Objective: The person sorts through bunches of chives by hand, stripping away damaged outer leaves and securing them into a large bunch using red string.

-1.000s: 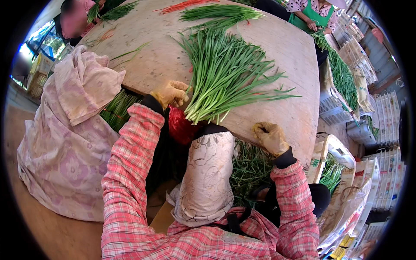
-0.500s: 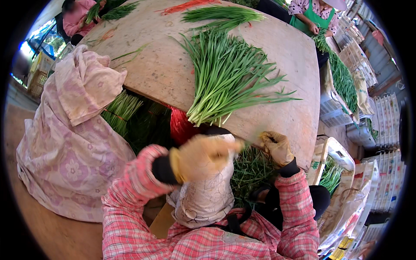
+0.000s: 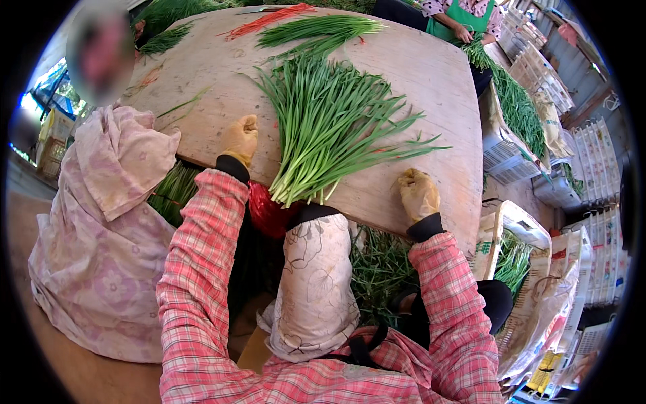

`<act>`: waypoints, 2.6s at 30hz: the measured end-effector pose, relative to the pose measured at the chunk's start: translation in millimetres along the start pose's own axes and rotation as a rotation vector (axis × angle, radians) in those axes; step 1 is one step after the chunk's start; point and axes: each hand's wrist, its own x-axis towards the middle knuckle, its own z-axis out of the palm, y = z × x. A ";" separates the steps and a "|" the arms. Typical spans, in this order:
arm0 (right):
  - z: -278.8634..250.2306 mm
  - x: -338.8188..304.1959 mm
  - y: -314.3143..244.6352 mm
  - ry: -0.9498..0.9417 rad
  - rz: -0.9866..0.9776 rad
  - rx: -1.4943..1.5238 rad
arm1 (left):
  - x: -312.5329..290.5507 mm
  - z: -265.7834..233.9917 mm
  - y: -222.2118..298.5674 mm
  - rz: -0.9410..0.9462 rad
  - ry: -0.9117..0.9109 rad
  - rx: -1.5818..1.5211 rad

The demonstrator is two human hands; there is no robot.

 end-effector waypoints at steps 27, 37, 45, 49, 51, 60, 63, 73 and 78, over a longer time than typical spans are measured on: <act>5.4 20.4 -2.2 0.023 -0.146 0.011 | 11.9 24.5 31.8 -0.254 -0.211 0.110; -30.8 11.0 1.0 -0.137 -0.289 -0.286 | 18.9 36.0 33.1 0.101 -0.262 0.360; -41.3 64.0 -60.6 0.096 -0.412 -0.139 | 7.4 16.9 50.0 0.142 -0.258 0.635; -8.9 94.3 -32.4 0.150 -0.443 -0.051 | 14.8 19.1 37.5 0.192 -0.236 0.604; -3.9 91.4 -28.0 -0.016 -0.377 -0.018 | 3.1 13.5 49.3 0.261 -0.059 0.437; 4.7 75.3 12.7 0.079 -0.416 0.346 | -90.2 58.3 178.2 0.722 -0.354 0.602; -7.1 51.8 -2.2 0.141 -0.275 0.379 | -73.6 74.8 151.9 0.490 -0.375 0.480; 10.9 27.7 -20.1 -0.023 -0.292 0.002 | -76.5 104.3 146.6 0.529 -0.309 0.655; -14.3 -7.1 -28.0 -0.449 -0.462 -0.083 | -78.6 92.7 147.2 0.477 -0.356 0.592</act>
